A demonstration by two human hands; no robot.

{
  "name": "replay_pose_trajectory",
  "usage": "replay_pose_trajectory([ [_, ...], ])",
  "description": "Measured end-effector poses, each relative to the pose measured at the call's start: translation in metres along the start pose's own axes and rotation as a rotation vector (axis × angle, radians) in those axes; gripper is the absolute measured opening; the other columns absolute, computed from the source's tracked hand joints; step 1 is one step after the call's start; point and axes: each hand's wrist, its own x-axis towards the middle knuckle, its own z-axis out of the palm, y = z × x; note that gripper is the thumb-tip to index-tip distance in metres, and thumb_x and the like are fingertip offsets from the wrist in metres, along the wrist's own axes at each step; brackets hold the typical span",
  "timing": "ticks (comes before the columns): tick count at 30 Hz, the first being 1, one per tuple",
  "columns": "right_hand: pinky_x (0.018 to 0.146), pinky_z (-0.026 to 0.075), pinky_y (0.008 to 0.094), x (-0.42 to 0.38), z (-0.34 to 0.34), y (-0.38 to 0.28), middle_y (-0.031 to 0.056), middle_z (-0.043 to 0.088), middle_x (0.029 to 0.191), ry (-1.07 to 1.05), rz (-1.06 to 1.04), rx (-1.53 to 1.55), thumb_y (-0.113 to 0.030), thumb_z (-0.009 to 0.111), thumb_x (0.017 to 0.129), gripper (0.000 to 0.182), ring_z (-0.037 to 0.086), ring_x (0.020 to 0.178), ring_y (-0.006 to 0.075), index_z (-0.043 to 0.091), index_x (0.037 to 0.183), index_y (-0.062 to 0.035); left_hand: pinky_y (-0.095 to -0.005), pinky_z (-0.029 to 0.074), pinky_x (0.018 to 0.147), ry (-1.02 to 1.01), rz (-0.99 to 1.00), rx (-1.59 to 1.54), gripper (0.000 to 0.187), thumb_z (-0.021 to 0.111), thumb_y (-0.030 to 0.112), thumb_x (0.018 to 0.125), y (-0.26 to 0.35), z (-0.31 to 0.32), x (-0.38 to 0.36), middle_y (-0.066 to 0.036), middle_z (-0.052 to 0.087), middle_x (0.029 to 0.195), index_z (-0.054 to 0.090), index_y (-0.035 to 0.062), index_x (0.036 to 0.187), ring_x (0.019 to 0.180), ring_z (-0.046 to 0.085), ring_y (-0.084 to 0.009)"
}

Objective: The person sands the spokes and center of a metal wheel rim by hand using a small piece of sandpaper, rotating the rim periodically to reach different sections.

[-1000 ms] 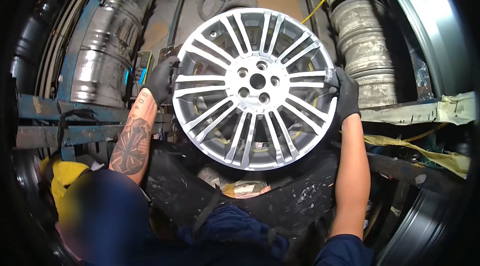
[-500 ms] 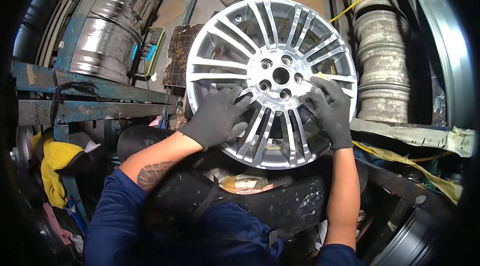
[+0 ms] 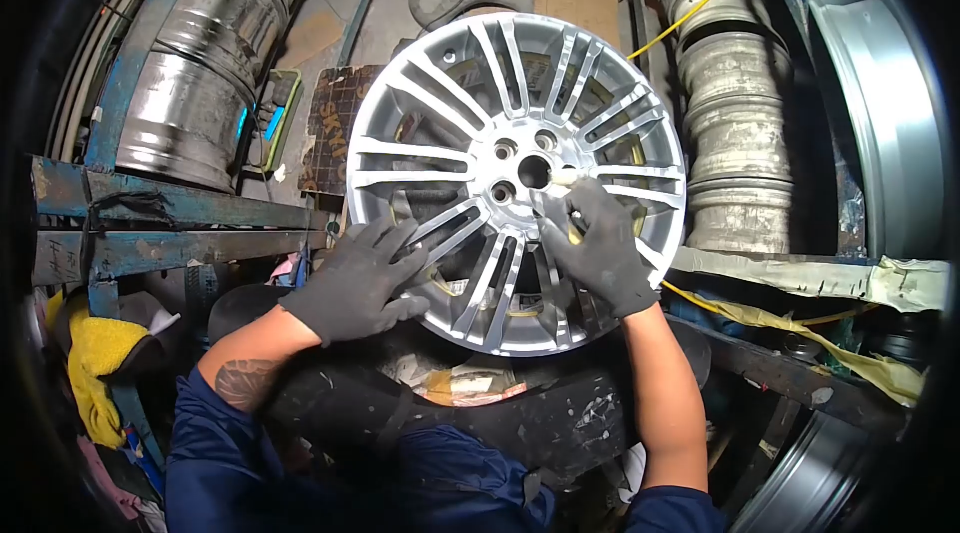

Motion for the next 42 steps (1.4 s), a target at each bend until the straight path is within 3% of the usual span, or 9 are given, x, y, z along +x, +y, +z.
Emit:
replay_pose_trajectory([
  [3, 0.078, 0.055, 0.0384, -0.006, 0.002, -0.020, 0.0134, 0.068, 0.088, -0.190, 0.213, 0.126, -0.016, 0.082, 0.083, 0.023, 0.069, 0.084, 0.0316, 0.068, 0.097, -0.0040, -0.0551, 0.037, 0.110, -0.027, 0.018, 0.019, 0.066, 0.061, 0.053, 0.097, -0.002, -0.010, -0.004, -0.024, 0.050, 0.146, 0.056, 0.0059, 0.144, 0.138, 0.043, -0.0427],
  [10, 0.084, 0.054, 0.0428, -0.029, 0.058, -0.056, 0.0118, 0.073, 0.106, -0.058, -0.102, -0.037, -0.003, 0.074, 0.077, 0.043, 0.069, 0.095, 0.0335, 0.075, 0.119, -0.0140, -0.0535, 0.044, 0.097, 0.085, 0.047, -0.128, 0.051, 0.063, 0.051, 0.096, -0.009, 0.010, 0.032, -0.022, 0.062, 0.123, 0.069, 0.0100, 0.127, 0.112, 0.060, -0.0395],
  [12, 0.089, 0.051, 0.0432, -0.022, 0.060, -0.066, 0.0103, 0.072, 0.110, -0.122, -0.113, -0.210, -0.005, 0.075, 0.074, 0.050, 0.066, 0.098, 0.0325, 0.073, 0.123, -0.0150, -0.0501, 0.050, 0.093, -0.108, 0.049, -0.122, 0.043, 0.062, 0.047, 0.097, -0.022, -0.016, 0.046, -0.016, 0.068, 0.116, 0.073, 0.0108, 0.117, 0.107, 0.065, -0.0353],
  [16, 0.095, 0.046, 0.0437, -0.015, 0.069, -0.073, 0.0068, 0.069, 0.115, -0.175, -0.194, -0.375, -0.010, 0.076, 0.073, 0.059, 0.063, 0.104, 0.0289, 0.069, 0.131, -0.0167, -0.0497, 0.055, 0.090, 0.268, -0.050, -0.075, 0.035, 0.058, 0.037, 0.099, -0.054, -0.037, 0.045, -0.014, 0.073, 0.110, 0.074, 0.0100, 0.116, 0.104, 0.070, -0.0355],
  [25, 0.099, 0.038, 0.0445, -0.043, 0.113, -0.115, 0.0018, 0.064, 0.128, -0.276, -0.306, -0.634, -0.030, 0.067, 0.089, 0.056, 0.055, 0.123, 0.0219, 0.060, 0.143, -0.0173, -0.0515, 0.055, 0.091, 0.104, -0.202, -0.181, 0.036, 0.055, 0.034, 0.098, -0.030, -0.063, 0.061, -0.017, 0.075, 0.105, 0.074, 0.0111, 0.118, 0.099, 0.072, -0.0356],
  [29, 0.096, 0.040, 0.0447, -0.027, 0.092, -0.115, 0.0016, 0.063, 0.129, -0.302, -0.085, -0.588, -0.023, 0.064, 0.089, 0.057, 0.054, 0.119, 0.0233, 0.058, 0.146, -0.0172, -0.0533, 0.056, 0.082, 0.095, -0.343, -0.036, 0.035, 0.051, 0.034, 0.098, -0.031, -0.081, 0.065, -0.018, 0.075, 0.100, 0.072, 0.0110, 0.115, 0.095, 0.072, -0.0380],
  [32, 0.100, 0.040, 0.0461, -0.050, 0.118, -0.120, 0.0061, 0.065, 0.128, -0.354, -0.355, -0.640, -0.038, 0.072, 0.088, 0.060, 0.056, 0.121, 0.0276, 0.060, 0.144, -0.0182, -0.0529, 0.056, 0.083, 0.255, -0.267, -0.061, 0.036, 0.051, 0.034, 0.096, -0.039, -0.076, 0.071, -0.019, 0.074, 0.097, 0.071, 0.0112, 0.115, 0.094, 0.072, -0.0383],
  [36, 0.099, 0.041, 0.0464, -0.042, 0.105, -0.107, 0.0047, 0.062, 0.128, -0.276, -0.103, -0.516, -0.022, 0.065, 0.087, 0.064, 0.053, 0.122, 0.0265, 0.056, 0.150, -0.0174, -0.0528, 0.055, 0.086, 0.247, -0.283, -0.091, 0.038, 0.055, 0.037, 0.095, -0.051, -0.073, 0.068, -0.018, 0.075, 0.101, 0.071, 0.0117, 0.117, 0.094, 0.072, -0.0395],
  [42, 0.091, 0.043, 0.0431, -0.058, 0.116, -0.126, 0.0037, 0.062, 0.110, -0.353, -0.287, -0.481, -0.016, 0.063, 0.087, 0.068, 0.055, 0.113, 0.0262, 0.052, 0.154, -0.0174, -0.0530, 0.051, 0.095, 0.214, -0.341, -0.099, 0.045, 0.059, 0.044, 0.096, -0.057, -0.068, 0.066, -0.019, 0.074, 0.112, 0.070, 0.0088, 0.123, 0.108, 0.069, -0.0392],
])
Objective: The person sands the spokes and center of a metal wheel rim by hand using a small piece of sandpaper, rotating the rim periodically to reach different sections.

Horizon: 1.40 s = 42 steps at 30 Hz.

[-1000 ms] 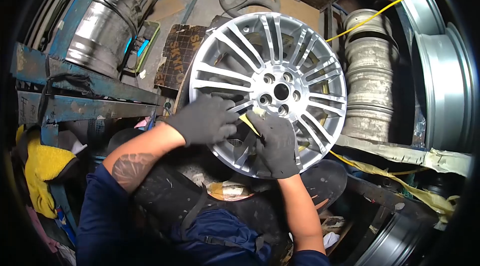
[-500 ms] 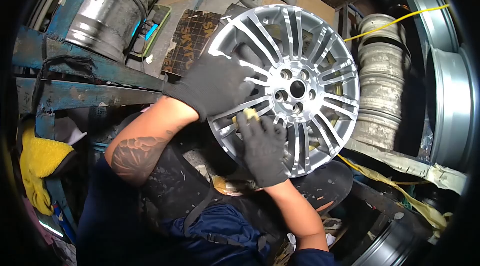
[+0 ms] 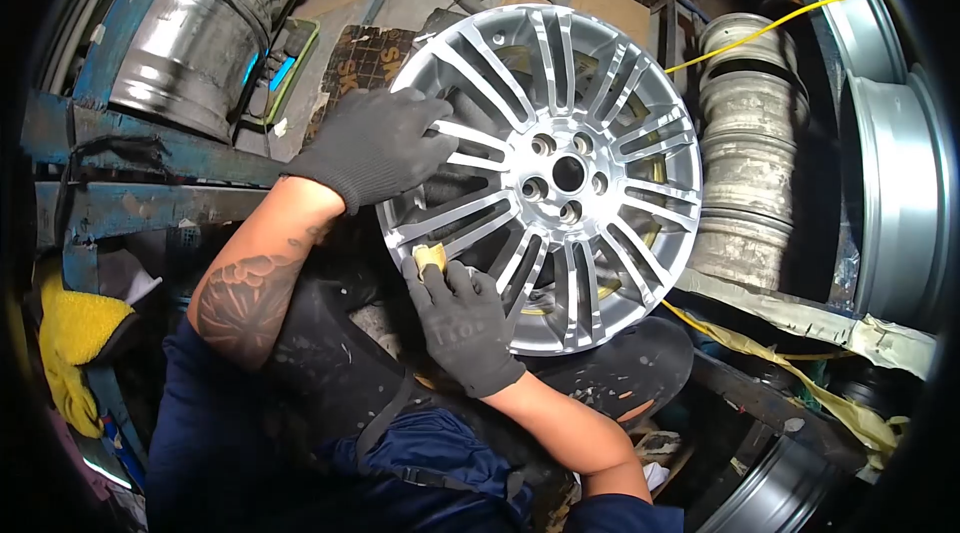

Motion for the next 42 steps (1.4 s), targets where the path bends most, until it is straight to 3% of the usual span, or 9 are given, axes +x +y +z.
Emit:
replay_pose_trajectory([
  [4, 0.083, 0.043, 0.0414, 0.013, -0.019, 0.028, 0.0012, 0.064, 0.107, 0.042, 0.196, 0.011, -0.028, 0.066, 0.093, 0.048, 0.056, 0.104, 0.0238, 0.061, 0.140, -0.0174, -0.0523, 0.052, 0.095, -0.036, 0.023, 0.013, 0.047, 0.059, 0.044, 0.098, -0.004, -0.004, 0.002, -0.019, 0.072, 0.114, 0.069, 0.0075, 0.125, 0.108, 0.069, -0.0393],
  [9, 0.081, 0.045, 0.0430, 0.003, 0.002, 0.002, 0.0024, 0.064, 0.110, 0.047, -0.055, 0.014, -0.035, 0.067, 0.094, 0.054, 0.058, 0.103, 0.0233, 0.058, 0.143, -0.0139, -0.0516, 0.051, 0.097, -0.135, 0.006, 0.033, 0.050, 0.059, 0.046, 0.099, -0.002, -0.001, 0.003, -0.023, 0.070, 0.118, 0.068, 0.0063, 0.128, 0.111, 0.067, -0.0410],
  [13, 0.091, 0.045, 0.0449, 0.011, -0.022, 0.046, 0.0083, 0.067, 0.109, 0.036, 0.261, 0.090, -0.034, 0.076, 0.084, 0.070, 0.062, 0.102, 0.0299, 0.055, 0.147, -0.0137, -0.0516, 0.050, 0.101, -0.080, 0.025, 0.017, 0.050, 0.059, 0.046, 0.099, -0.005, -0.001, 0.004, -0.023, 0.070, 0.121, 0.068, 0.0066, 0.129, 0.114, 0.067, -0.0417],
  [18, 0.090, 0.045, 0.0420, 0.001, 0.002, 0.010, 0.0032, 0.062, 0.114, 0.017, -0.004, 0.136, -0.014, 0.067, 0.084, 0.071, 0.054, 0.108, 0.0259, 0.051, 0.153, -0.0148, -0.0513, 0.049, 0.104, -0.043, 0.023, 0.021, 0.051, 0.060, 0.047, 0.099, 0.002, 0.001, 0.005, -0.022, 0.070, 0.124, 0.067, 0.0070, 0.130, 0.116, 0.066, -0.0416],
  [23, 0.085, 0.047, 0.0445, 0.014, -0.023, 0.051, 0.0062, 0.068, 0.107, 0.110, 0.246, 0.143, -0.017, 0.071, 0.083, 0.051, 0.062, 0.106, 0.0289, 0.063, 0.133, -0.0126, -0.0515, 0.049, 0.102, -0.150, -0.014, 0.011, 0.050, 0.061, 0.046, 0.099, -0.001, -0.006, 0.008, -0.023, 0.071, 0.121, 0.068, 0.0071, 0.130, 0.114, 0.067, -0.0410],
  [27, 0.083, 0.048, 0.0465, 0.012, -0.008, 0.031, 0.0078, 0.070, 0.108, 0.162, 0.025, 0.323, -0.020, 0.073, 0.081, 0.044, 0.065, 0.100, 0.0311, 0.067, 0.124, -0.0124, -0.0512, 0.050, 0.100, -0.112, 0.021, 0.029, 0.049, 0.061, 0.045, 0.098, -0.010, 0.006, 0.009, -0.022, 0.072, 0.118, 0.069, 0.0064, 0.128, 0.112, 0.067, -0.0405],
  [30, 0.092, 0.048, 0.0473, 0.022, -0.029, 0.060, 0.0084, 0.070, 0.116, -0.116, 0.299, 0.323, -0.017, 0.074, 0.080, 0.057, 0.062, 0.105, 0.0328, 0.065, 0.136, -0.0151, -0.0508, 0.051, 0.099, -0.154, 0.016, 0.023, 0.049, 0.062, 0.044, 0.098, -0.004, 0.002, 0.005, -0.022, 0.072, 0.118, 0.069, 0.0057, 0.128, 0.112, 0.068, -0.0400],
  [35, 0.091, 0.046, 0.0505, 0.011, -0.017, 0.053, 0.0105, 0.069, 0.112, 0.102, 0.122, 0.370, -0.010, 0.070, 0.079, 0.054, 0.060, 0.104, 0.0346, 0.067, 0.133, -0.0150, -0.0518, 0.048, 0.102, -0.150, 0.006, 0.041, 0.050, 0.060, 0.046, 0.099, -0.001, 0.009, 0.005, -0.021, 0.071, 0.122, 0.069, 0.0060, 0.129, 0.114, 0.067, -0.0395],
  [42, 0.090, 0.047, 0.0495, 0.017, -0.018, 0.054, 0.0132, 0.070, 0.113, 0.040, 0.164, 0.379, -0.011, 0.071, 0.079, 0.053, 0.062, 0.101, 0.0354, 0.067, 0.131, -0.0124, -0.0516, 0.046, 0.105, -0.160, 0.000, -0.019, 0.052, 0.060, 0.047, 0.099, -0.002, 0.006, 0.004, -0.021, 0.069, 0.125, 0.068, 0.0067, 0.131, 0.117, 0.065, -0.0405],
])
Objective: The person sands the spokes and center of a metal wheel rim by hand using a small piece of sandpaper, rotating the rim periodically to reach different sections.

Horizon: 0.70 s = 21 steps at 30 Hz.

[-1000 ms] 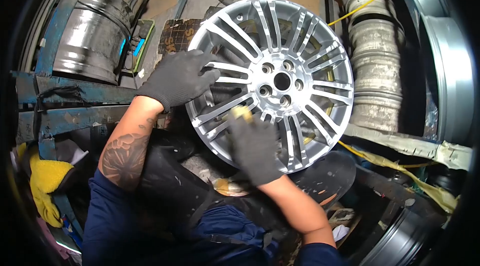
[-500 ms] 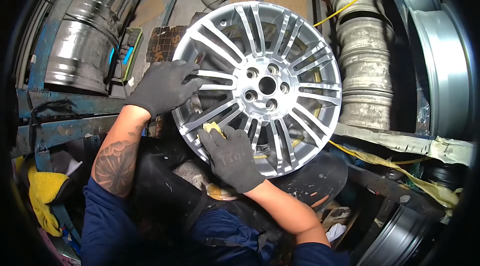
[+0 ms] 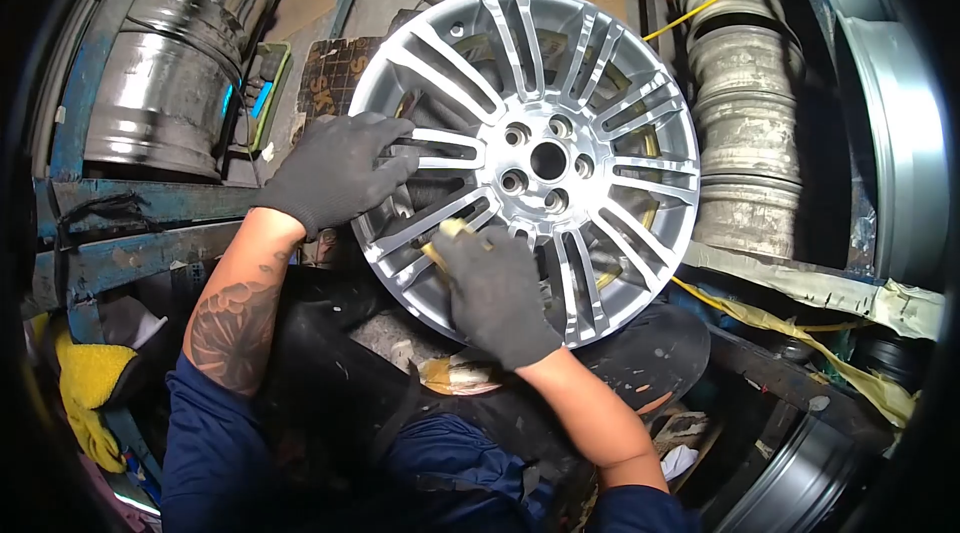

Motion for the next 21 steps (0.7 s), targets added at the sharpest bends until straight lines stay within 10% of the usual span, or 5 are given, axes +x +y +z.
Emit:
replay_pose_trajectory([
  [4, 0.089, 0.048, 0.0461, 0.004, -0.007, 0.020, 0.0102, 0.070, 0.117, -0.029, 0.145, -0.052, -0.011, 0.071, 0.079, 0.052, 0.063, 0.105, 0.0329, 0.066, 0.131, -0.0126, -0.0509, 0.047, 0.105, -0.045, -0.023, -0.016, 0.052, 0.060, 0.046, 0.100, -0.001, -0.004, 0.005, -0.022, 0.068, 0.128, 0.067, 0.0062, 0.132, 0.118, 0.065, -0.0416],
  [8, 0.090, 0.046, 0.0484, -0.017, 0.031, -0.001, 0.0074, 0.066, 0.118, 0.176, -0.152, 0.012, -0.011, 0.071, 0.079, 0.057, 0.060, 0.107, 0.0305, 0.064, 0.135, -0.0147, -0.0490, 0.049, 0.103, 0.055, 0.052, 0.039, 0.050, 0.061, 0.044, 0.100, -0.005, 0.003, 0.000, -0.022, 0.069, 0.126, 0.068, 0.0049, 0.130, 0.116, 0.066, -0.0411],
  [13, 0.087, 0.045, 0.0448, -0.005, -0.007, -0.001, 0.0056, 0.063, 0.109, 0.024, 0.108, -0.234, -0.026, 0.075, 0.086, 0.052, 0.058, 0.104, 0.0260, 0.061, 0.135, -0.0146, -0.0480, 0.052, 0.099, -0.022, 0.018, -0.027, 0.050, 0.062, 0.044, 0.100, -0.001, -0.001, 0.005, -0.022, 0.070, 0.120, 0.069, 0.0035, 0.128, 0.110, 0.068, -0.0406],
  [17, 0.083, 0.045, 0.0434, -0.016, 0.033, -0.011, 0.0052, 0.065, 0.108, 0.101, -0.149, -0.309, -0.028, 0.076, 0.084, 0.054, 0.060, 0.099, 0.0239, 0.061, 0.135, -0.0149, -0.0485, 0.052, 0.098, 0.073, 0.066, 0.013, 0.049, 0.063, 0.043, 0.099, -0.005, 0.006, 0.006, -0.023, 0.070, 0.118, 0.069, 0.0037, 0.128, 0.109, 0.068, -0.0407],
  [21, 0.080, 0.045, 0.0436, -0.003, -0.001, 0.010, 0.0065, 0.069, 0.104, 0.008, 0.103, -0.149, -0.022, 0.074, 0.082, 0.057, 0.062, 0.096, 0.0275, 0.060, 0.137, -0.0139, -0.0491, 0.052, 0.098, -0.009, 0.023, -0.024, 0.049, 0.064, 0.043, 0.099, -0.004, 0.001, 0.011, -0.022, 0.070, 0.119, 0.069, 0.0048, 0.128, 0.109, 0.068, -0.0407],
])
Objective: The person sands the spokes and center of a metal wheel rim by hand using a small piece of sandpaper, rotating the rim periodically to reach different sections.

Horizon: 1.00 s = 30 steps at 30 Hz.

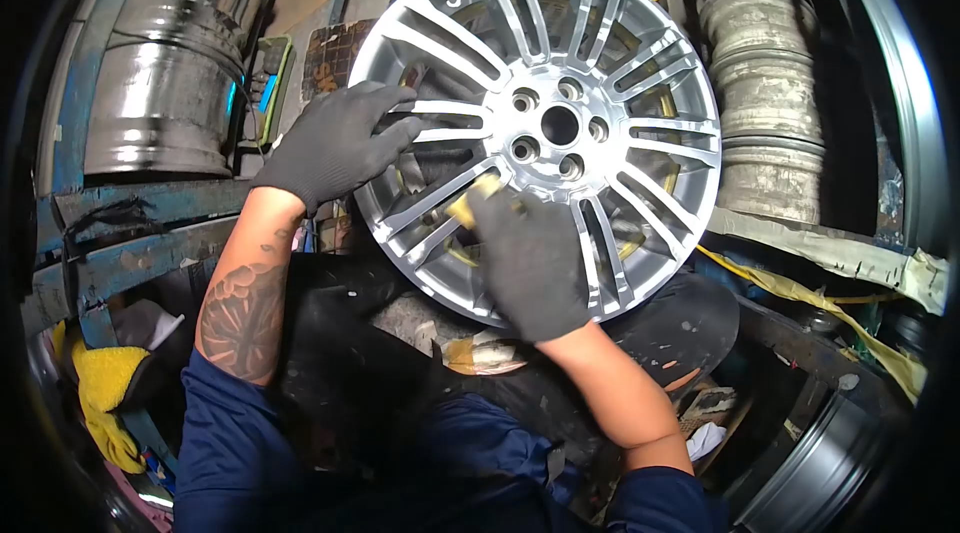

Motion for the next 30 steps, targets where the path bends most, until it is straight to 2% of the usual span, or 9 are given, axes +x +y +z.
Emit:
replay_pose_trajectory([
  [5, 0.087, 0.046, 0.0447, -0.017, 0.020, -0.027, 0.0091, 0.068, 0.117, 0.012, -0.228, -0.084, -0.026, 0.074, 0.084, 0.055, 0.062, 0.101, 0.0311, 0.063, 0.136, -0.0116, -0.0497, 0.051, 0.099, 0.031, -0.006, 0.035, 0.050, 0.062, 0.046, 0.099, 0.003, 0.001, -0.002, -0.022, 0.070, 0.123, 0.069, 0.0064, 0.129, 0.112, 0.067, -0.0403],
  [7, 0.088, 0.047, 0.0448, -0.003, 0.003, -0.012, 0.0095, 0.070, 0.112, -0.067, -0.006, 0.019, -0.027, 0.075, 0.082, 0.059, 0.063, 0.099, 0.0321, 0.062, 0.137, -0.0108, -0.0506, 0.050, 0.101, 0.029, 0.002, 0.030, 0.051, 0.061, 0.046, 0.099, -0.001, 0.004, -0.002, -0.021, 0.069, 0.124, 0.068, 0.0072, 0.131, 0.114, 0.066, -0.0399],
  [9, 0.088, 0.047, 0.0439, 0.005, -0.013, 0.000, 0.0095, 0.070, 0.108, -0.001, 0.021, 0.018, -0.028, 0.075, 0.081, 0.060, 0.063, 0.097, 0.0328, 0.063, 0.137, -0.0113, -0.0514, 0.049, 0.102, -0.020, -0.015, 0.044, 0.051, 0.061, 0.046, 0.099, 0.001, 0.005, -0.008, -0.021, 0.068, 0.125, 0.067, 0.0080, 0.133, 0.115, 0.066, -0.0402],
  [11, 0.086, 0.047, 0.0450, -0.016, 0.023, -0.027, 0.0095, 0.070, 0.104, 0.089, -0.260, -0.085, -0.027, 0.078, 0.077, 0.062, 0.062, 0.097, 0.0343, 0.063, 0.136, -0.0110, -0.0519, 0.049, 0.102, -0.010, -0.021, 0.068, 0.050, 0.061, 0.045, 0.099, 0.003, 0.002, -0.005, -0.021, 0.067, 0.125, 0.066, 0.0087, 0.134, 0.115, 0.065, -0.0409],
  [15, 0.089, 0.046, 0.0418, 0.008, -0.018, 0.001, 0.0043, 0.067, 0.116, -0.159, 0.066, -0.028, -0.015, 0.074, 0.078, 0.068, 0.060, 0.104, 0.0269, 0.060, 0.144, -0.0166, -0.0527, 0.049, 0.100, 0.015, -0.006, 0.079, 0.048, 0.060, 0.044, 0.100, 0.003, 0.011, -0.013, -0.021, 0.065, 0.126, 0.065, 0.0097, 0.133, 0.113, 0.065, -0.0427],
  [19, 0.086, 0.048, 0.0448, -0.011, 0.011, -0.029, 0.0083, 0.069, 0.110, -0.019, -0.197, -0.026, -0.013, 0.075, 0.076, 0.064, 0.061, 0.099, 0.0320, 0.063, 0.138, -0.0159, -0.0538, 0.048, 0.101, 0.052, 0.021, 0.095, 0.049, 0.061, 0.044, 0.099, 0.002, 0.011, -0.011, -0.022, 0.064, 0.128, 0.065, 0.0082, 0.132, 0.114, 0.064, -0.0438],
  [23, 0.089, 0.048, 0.0434, 0.009, -0.009, 0.006, 0.0039, 0.069, 0.117, -0.115, 0.079, -0.062, -0.009, 0.069, 0.079, 0.062, 0.061, 0.101, 0.0259, 0.062, 0.141, -0.0179, -0.0527, 0.050, 0.100, -0.013, 0.006, 0.052, 0.050, 0.060, 0.044, 0.099, 0.000, 0.011, -0.013, -0.022, 0.063, 0.131, 0.064, 0.0062, 0.132, 0.113, 0.065, -0.0438],
  [27, 0.087, 0.049, 0.0445, -0.011, 0.013, -0.023, 0.0072, 0.071, 0.115, 0.025, -0.188, -0.036, -0.012, 0.068, 0.081, 0.053, 0.062, 0.103, 0.0294, 0.064, 0.134, -0.0140, -0.0526, 0.051, 0.098, 0.017, 0.009, 0.078, 0.050, 0.059, 0.044, 0.099, 0.002, 0.011, -0.011, -0.023, 0.063, 0.131, 0.065, 0.0056, 0.131, 0.110, 0.067, -0.0434],
  [30, 0.086, 0.049, 0.0456, -0.001, -0.001, -0.003, 0.0094, 0.070, 0.116, 0.022, -0.045, -0.048, -0.011, 0.069, 0.080, 0.054, 0.062, 0.104, 0.0311, 0.063, 0.134, -0.0125, -0.0524, 0.052, 0.097, 0.015, 0.012, 0.057, 0.050, 0.060, 0.044, 0.099, -0.001, 0.012, -0.010, -0.023, 0.063, 0.130, 0.065, 0.0055, 0.131, 0.110, 0.067, -0.0434],
])
